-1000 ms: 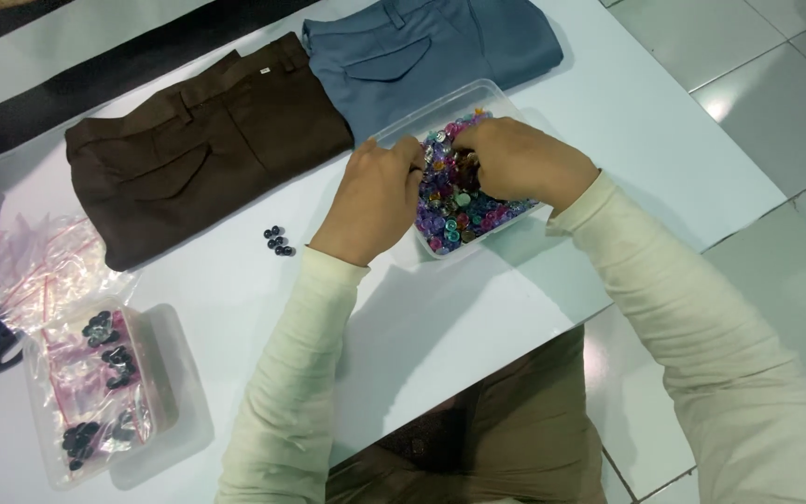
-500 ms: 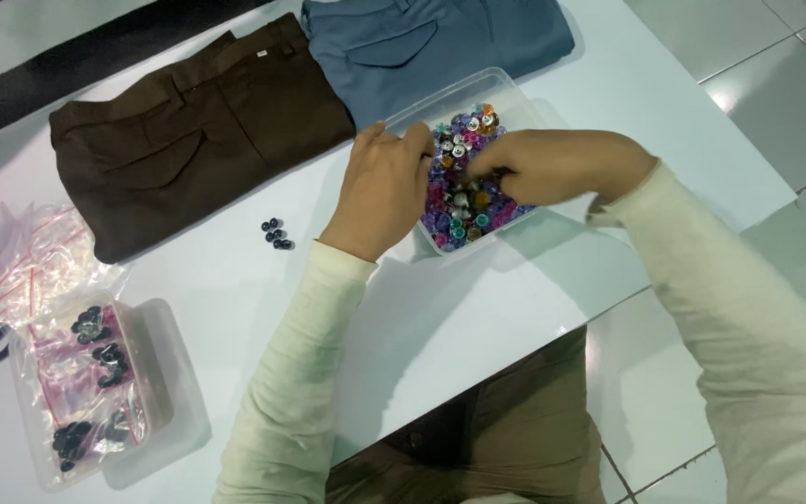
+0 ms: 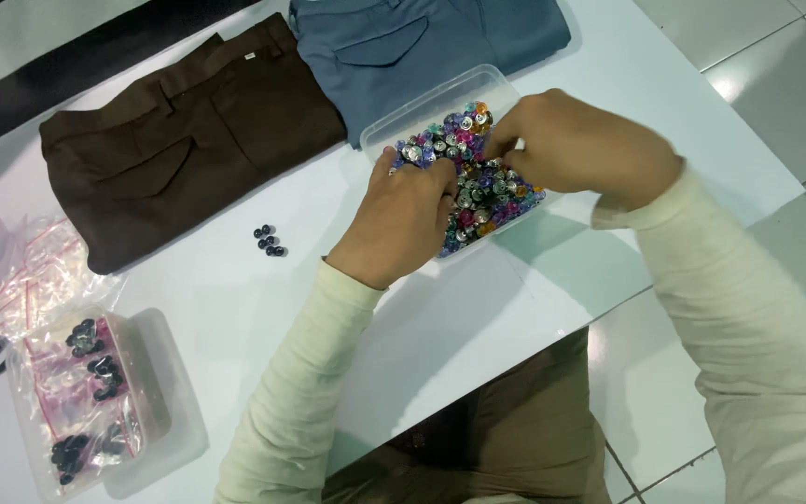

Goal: Sorting small black buttons from a container of colorful buttons and arranging them on a table

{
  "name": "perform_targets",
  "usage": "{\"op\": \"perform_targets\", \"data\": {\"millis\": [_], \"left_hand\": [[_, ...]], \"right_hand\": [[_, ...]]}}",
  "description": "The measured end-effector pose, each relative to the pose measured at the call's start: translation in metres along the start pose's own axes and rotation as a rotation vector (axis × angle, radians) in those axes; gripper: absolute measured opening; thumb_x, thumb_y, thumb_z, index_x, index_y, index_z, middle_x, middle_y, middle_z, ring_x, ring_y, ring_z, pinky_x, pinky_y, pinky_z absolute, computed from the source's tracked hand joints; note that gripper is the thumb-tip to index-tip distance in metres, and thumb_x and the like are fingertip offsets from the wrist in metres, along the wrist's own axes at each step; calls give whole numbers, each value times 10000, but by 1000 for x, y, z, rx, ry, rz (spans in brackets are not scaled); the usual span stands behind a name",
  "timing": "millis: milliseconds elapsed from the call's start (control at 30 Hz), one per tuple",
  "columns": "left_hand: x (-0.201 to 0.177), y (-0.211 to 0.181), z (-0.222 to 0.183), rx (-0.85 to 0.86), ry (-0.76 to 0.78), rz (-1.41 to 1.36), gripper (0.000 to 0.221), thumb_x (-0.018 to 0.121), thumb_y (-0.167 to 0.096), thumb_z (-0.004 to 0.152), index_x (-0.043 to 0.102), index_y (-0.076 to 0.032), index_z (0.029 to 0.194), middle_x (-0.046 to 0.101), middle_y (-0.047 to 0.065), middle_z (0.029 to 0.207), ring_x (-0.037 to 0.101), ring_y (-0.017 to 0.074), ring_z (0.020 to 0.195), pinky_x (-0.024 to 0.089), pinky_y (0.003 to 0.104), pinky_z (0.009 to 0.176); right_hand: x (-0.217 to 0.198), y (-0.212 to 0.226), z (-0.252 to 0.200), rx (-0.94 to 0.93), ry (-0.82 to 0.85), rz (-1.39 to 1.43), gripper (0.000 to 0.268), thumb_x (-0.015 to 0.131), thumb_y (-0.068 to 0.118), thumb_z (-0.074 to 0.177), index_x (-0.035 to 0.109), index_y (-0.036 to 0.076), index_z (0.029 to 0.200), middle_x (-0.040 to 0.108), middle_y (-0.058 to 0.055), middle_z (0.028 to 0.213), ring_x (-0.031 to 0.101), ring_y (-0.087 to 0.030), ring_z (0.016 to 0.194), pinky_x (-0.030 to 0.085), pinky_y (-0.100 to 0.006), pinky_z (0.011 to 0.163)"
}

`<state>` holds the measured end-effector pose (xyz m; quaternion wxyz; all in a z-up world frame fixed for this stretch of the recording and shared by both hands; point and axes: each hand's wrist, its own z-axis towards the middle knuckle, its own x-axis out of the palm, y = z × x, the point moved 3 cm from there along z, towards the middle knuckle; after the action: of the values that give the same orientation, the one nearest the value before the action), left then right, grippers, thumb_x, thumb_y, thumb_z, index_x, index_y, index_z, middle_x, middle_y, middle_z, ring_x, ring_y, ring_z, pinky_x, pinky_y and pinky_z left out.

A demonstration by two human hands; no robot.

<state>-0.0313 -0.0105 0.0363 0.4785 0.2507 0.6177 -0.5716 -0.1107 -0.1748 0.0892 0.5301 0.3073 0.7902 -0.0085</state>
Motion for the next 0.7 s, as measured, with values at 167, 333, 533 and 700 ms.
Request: {"op": "perform_targets", "data": {"millis": [167,333,533,700], "left_hand": [[4,13,3,76,-149,-15,120,503,40,887,579,-48,915,539,129,543,481,354,525,398,441,883],[-11,9,3,-5,-18,25,117,564,9,939,672,24,982,694,227,733,717,440,787,521,562,933],[-14,11,4,2,-67,-2,131,563,28,930,688,28,968,696,212,709,722,403,727,584,491,759],[-25,11,3,30,-120,-58,123,558,40,938,668,40,993,700,220,755,721,372,757,586,430,685]], "right_hand": [[35,-19,44,-126,-113,-240,316,505,-23,741,722,142,903,686,-95,831,627,-296,758,454,-420,599],[48,-11,52,-194,-225,-399,36,735,-10,797,762,-27,813,718,-203,694,733,-378,644,600,-467,543],[31,12,34,-288,-254,-322,106,728,-31,809,779,-49,900,732,-250,790,749,-447,747,606,-522,613],[-1,20,-7,-545,-331,212,223,676,-35,922,738,-122,1119,726,-340,993,709,-515,899,553,-542,789]]}}
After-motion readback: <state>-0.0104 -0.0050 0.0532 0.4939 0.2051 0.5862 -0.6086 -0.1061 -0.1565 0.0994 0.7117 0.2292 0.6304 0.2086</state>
